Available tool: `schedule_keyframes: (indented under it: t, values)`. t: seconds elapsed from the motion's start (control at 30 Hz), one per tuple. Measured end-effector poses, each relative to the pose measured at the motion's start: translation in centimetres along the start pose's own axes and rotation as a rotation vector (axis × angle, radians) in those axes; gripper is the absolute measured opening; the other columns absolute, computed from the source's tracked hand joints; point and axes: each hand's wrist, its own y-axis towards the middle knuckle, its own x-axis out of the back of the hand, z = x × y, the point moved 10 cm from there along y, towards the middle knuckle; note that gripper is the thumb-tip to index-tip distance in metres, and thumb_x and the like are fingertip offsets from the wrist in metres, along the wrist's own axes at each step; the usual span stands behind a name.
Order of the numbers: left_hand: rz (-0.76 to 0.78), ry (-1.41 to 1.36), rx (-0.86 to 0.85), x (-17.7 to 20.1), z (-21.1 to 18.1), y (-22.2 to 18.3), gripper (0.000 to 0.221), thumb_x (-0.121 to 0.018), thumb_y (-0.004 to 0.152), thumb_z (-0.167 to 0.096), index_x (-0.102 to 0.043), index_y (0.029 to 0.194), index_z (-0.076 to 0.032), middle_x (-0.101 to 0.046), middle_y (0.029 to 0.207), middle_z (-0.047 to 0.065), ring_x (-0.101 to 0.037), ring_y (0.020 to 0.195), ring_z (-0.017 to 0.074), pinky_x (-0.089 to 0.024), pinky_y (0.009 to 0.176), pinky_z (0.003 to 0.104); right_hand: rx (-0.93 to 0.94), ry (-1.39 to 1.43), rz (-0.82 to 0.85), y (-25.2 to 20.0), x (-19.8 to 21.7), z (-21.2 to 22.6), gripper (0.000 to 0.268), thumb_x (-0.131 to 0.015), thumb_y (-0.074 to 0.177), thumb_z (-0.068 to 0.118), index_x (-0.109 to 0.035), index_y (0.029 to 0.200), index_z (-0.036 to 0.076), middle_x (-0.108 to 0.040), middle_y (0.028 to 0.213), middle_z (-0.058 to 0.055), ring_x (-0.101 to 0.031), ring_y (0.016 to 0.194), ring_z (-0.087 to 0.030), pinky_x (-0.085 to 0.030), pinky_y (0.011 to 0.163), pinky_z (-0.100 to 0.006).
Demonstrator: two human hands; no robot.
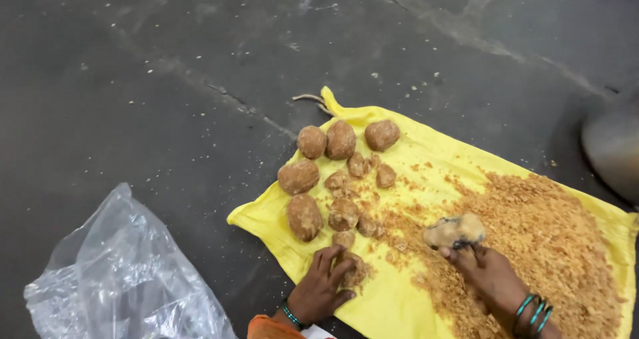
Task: The person sits at a yellow cloth on the floor and breaks hard brown sugar (jaggery) lumps into smaller pieces, striking each lump with a short-handled mallet while steadying the lumps with the other hand. Broken pieces and crumbs accumulate in a pile on the cloth as the person works through the lumps one at a time.
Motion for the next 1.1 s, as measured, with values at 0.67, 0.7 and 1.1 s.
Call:
schedule_keyframes:
  t: [0.67, 0.7, 1.1]
  values:
    - [0.062, 0.027, -0.011, -0.8, 1.3, 0.8, 0.082, -0.085, 0.086, -0.035, -0.039, 0.147, -0.005, -0.034, 0.143, 0.025, -0.037, 0.129, 0.0487, -0.037, 0.105, 0.056, 0.234, 0.015, 0.003, 5.4, -5.2, 8.1, 0.048, -0.06, 0.09, 0.05, -0.069, 0.114, 0.009, -0.055, 0.06, 0.003, -0.045, 0.041, -0.007, -0.042, 0.036, -0.024]
    - [0.075, 0.045, 0.028, -0.3, 1.0, 0.8, 0.081, -0.085, 0.084, -0.036, -0.042, 0.145, -0.005, -0.036, 0.143, 0.024, -0.036, 0.129, 0.0484, -0.036, 0.106, 0.056, 0.115, 0.079, 0.033, 3.4, -4.3, 8.6, 0.05, -0.057, 0.093, 0.05, -0.067, 0.121, 0.01, -0.052, 0.061, 0.0, -0.044, 0.042, -0.011, -0.041, 0.037, -0.028]
    - [0.167, 0.445, 0.064, -7.0, -1.1, 7.0, 0.081, -0.05, 0.098, -0.062, -0.044, 0.144, 0.004, -0.043, 0.148, 0.02, -0.029, 0.14, 0.044, -0.011, 0.111, 0.073, 0.123, 0.083, -0.064, 4.2, -1.8, 9.2, 0.051, -0.066, 0.091, 0.052, -0.071, 0.118, 0.009, -0.051, 0.056, 0.0, -0.041, 0.038, -0.014, -0.035, 0.034, -0.029]
